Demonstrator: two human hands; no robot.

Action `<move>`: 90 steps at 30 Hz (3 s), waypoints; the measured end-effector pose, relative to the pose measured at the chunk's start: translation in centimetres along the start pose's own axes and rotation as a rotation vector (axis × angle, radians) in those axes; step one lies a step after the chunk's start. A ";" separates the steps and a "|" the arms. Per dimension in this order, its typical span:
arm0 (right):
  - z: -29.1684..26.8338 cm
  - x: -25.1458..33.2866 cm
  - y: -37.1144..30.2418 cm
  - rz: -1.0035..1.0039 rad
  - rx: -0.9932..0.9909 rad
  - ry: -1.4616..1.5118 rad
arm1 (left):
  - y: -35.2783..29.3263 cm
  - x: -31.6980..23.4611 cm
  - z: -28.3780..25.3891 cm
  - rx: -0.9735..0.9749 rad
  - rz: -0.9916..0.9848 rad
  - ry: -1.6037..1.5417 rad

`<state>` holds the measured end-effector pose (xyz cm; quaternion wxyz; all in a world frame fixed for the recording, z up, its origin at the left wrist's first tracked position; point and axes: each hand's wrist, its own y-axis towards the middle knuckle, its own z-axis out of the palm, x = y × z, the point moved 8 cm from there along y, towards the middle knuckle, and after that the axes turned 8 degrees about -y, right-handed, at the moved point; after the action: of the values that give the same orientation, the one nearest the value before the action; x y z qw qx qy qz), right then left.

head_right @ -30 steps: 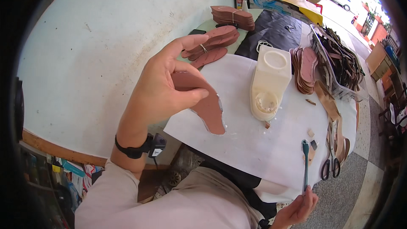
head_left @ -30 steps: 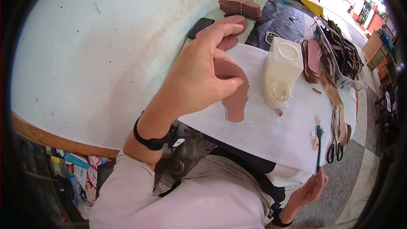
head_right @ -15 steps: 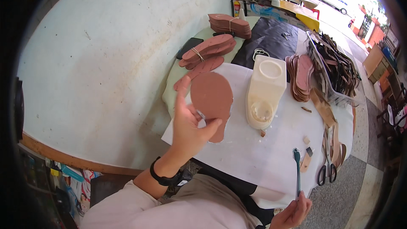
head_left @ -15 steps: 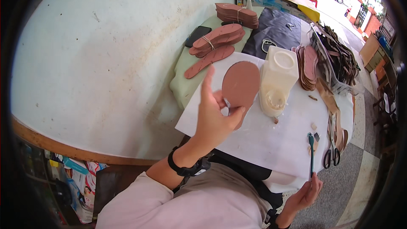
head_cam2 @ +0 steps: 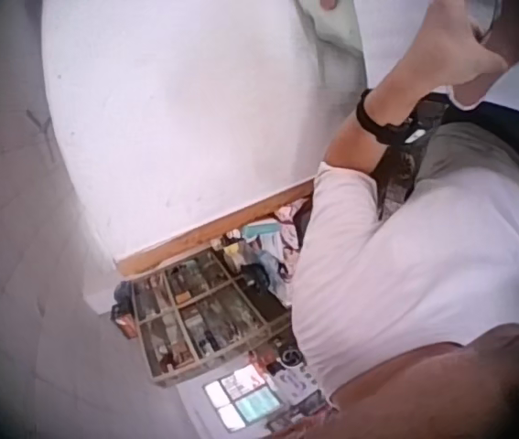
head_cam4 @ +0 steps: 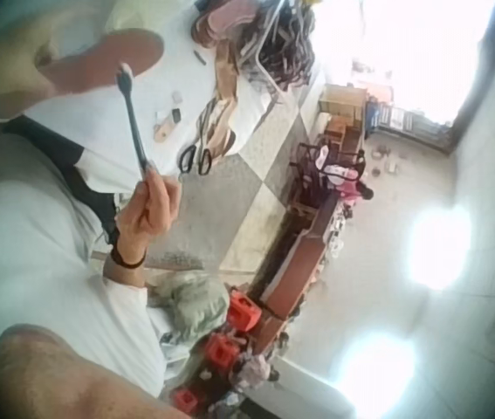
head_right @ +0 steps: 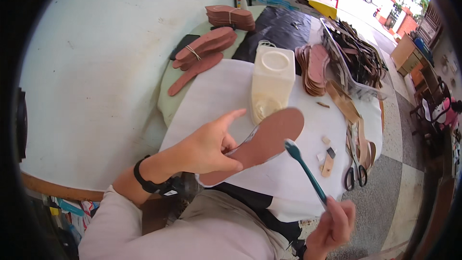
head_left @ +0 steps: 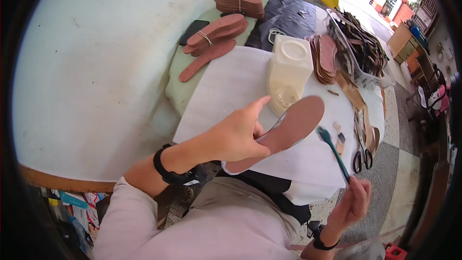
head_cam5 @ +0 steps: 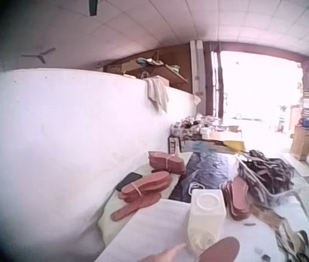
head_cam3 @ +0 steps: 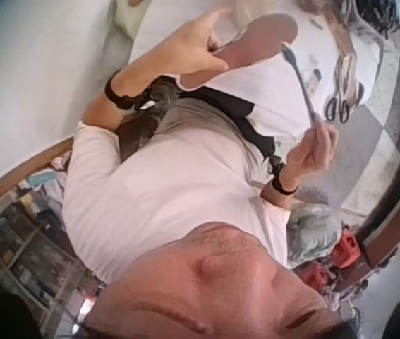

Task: Applying adhesive to shoe insole components and assembling them.

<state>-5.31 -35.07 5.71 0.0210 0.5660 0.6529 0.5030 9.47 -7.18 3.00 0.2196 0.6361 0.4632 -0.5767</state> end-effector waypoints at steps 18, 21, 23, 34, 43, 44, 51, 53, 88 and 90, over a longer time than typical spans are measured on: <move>5.3 0.0 0.1 -0.023 0.183 -0.034 | 0.1 2.3 2.0 0.200 -0.083 0.092; 4.9 -0.4 0.3 -0.039 0.154 -0.074 | -0.2 2.2 2.0 0.205 -0.090 0.048; 4.5 -0.8 0.3 -0.031 0.142 -0.104 | -0.3 2.3 2.0 0.207 -0.089 0.028; 3.5 -1.2 0.0 0.033 0.094 0.024 | -0.6 3.5 1.9 0.234 -0.122 -0.001; 5.1 0.1 0.3 -0.023 0.187 -0.032 | -1.1 3.3 2.0 0.248 -0.129 -0.020; 5.0 0.0 0.4 -0.037 0.168 -0.054 | -1.1 3.3 1.9 0.249 -0.127 -0.023; 4.3 -1.7 0.4 0.055 0.138 -0.127 | -1.6 3.6 1.7 0.248 -0.122 -0.064; 4.1 -2.1 0.3 0.053 0.130 -0.147 | -1.7 3.9 1.6 0.238 -0.127 -0.088; 4.8 -2.5 0.0 0.149 0.008 0.006 | -2.4 5.9 1.8 0.221 -0.151 -0.443; 4.7 -2.4 0.2 0.101 -0.027 0.030 | -2.4 6.0 1.4 0.183 -0.166 -0.421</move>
<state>-1.55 -33.99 2.21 -0.0066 0.5901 0.6169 0.5208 6.17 -5.14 -2.39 0.2048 0.4791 0.4037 -0.7520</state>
